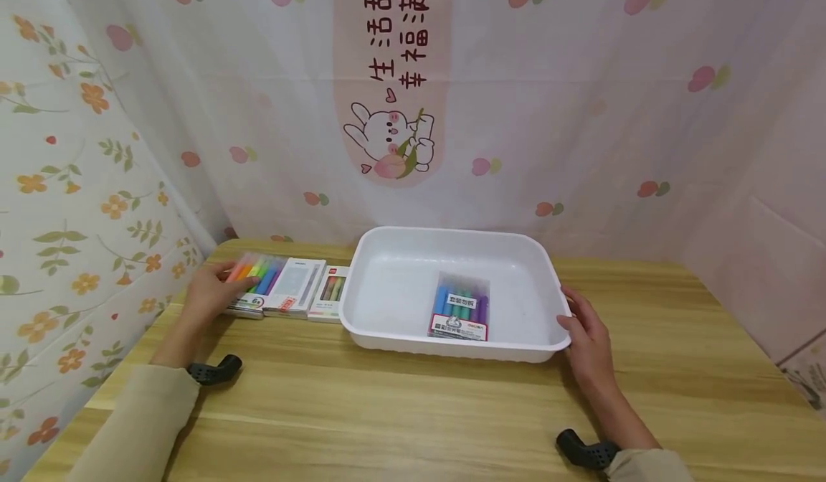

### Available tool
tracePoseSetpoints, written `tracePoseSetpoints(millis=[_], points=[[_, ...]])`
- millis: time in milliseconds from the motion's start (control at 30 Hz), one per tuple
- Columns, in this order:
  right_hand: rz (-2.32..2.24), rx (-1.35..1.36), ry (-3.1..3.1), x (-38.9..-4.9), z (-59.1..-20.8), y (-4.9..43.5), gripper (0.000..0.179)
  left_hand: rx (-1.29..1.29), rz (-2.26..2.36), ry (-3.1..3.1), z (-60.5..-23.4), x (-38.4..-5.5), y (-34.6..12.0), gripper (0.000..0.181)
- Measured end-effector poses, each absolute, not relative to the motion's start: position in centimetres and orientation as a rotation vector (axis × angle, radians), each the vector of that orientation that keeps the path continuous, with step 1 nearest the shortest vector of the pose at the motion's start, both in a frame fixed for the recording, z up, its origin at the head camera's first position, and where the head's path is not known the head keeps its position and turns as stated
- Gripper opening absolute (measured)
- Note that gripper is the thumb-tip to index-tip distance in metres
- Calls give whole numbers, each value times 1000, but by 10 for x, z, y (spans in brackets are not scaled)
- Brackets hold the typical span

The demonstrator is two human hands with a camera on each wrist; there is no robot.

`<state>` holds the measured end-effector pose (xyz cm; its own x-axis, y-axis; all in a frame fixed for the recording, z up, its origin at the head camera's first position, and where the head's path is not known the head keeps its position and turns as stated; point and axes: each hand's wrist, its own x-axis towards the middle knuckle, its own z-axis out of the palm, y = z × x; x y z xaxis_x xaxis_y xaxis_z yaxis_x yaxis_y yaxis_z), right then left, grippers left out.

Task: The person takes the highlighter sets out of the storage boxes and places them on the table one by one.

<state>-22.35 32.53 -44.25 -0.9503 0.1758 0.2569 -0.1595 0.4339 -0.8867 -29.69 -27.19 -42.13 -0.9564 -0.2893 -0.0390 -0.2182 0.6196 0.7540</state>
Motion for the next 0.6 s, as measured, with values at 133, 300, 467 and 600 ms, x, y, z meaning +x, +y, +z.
tracePoseSetpoints(millis=[133,300,467,600], points=[[1497,-32,-2383,-224,-444,332,47,457,-1290,-2761,-425,-297,-267,77],[1478,-22,-2398,-226,-444,340,48,457,-1307,-2761,-428,-298,-261,73],[1434,-33,-2440,-228,-443,346,49,447,-1301,-2755,-430,-300,-256,72],[1437,-52,-2452,-228,-443,350,50,451,-1289,-2760,-430,-300,-250,71]])
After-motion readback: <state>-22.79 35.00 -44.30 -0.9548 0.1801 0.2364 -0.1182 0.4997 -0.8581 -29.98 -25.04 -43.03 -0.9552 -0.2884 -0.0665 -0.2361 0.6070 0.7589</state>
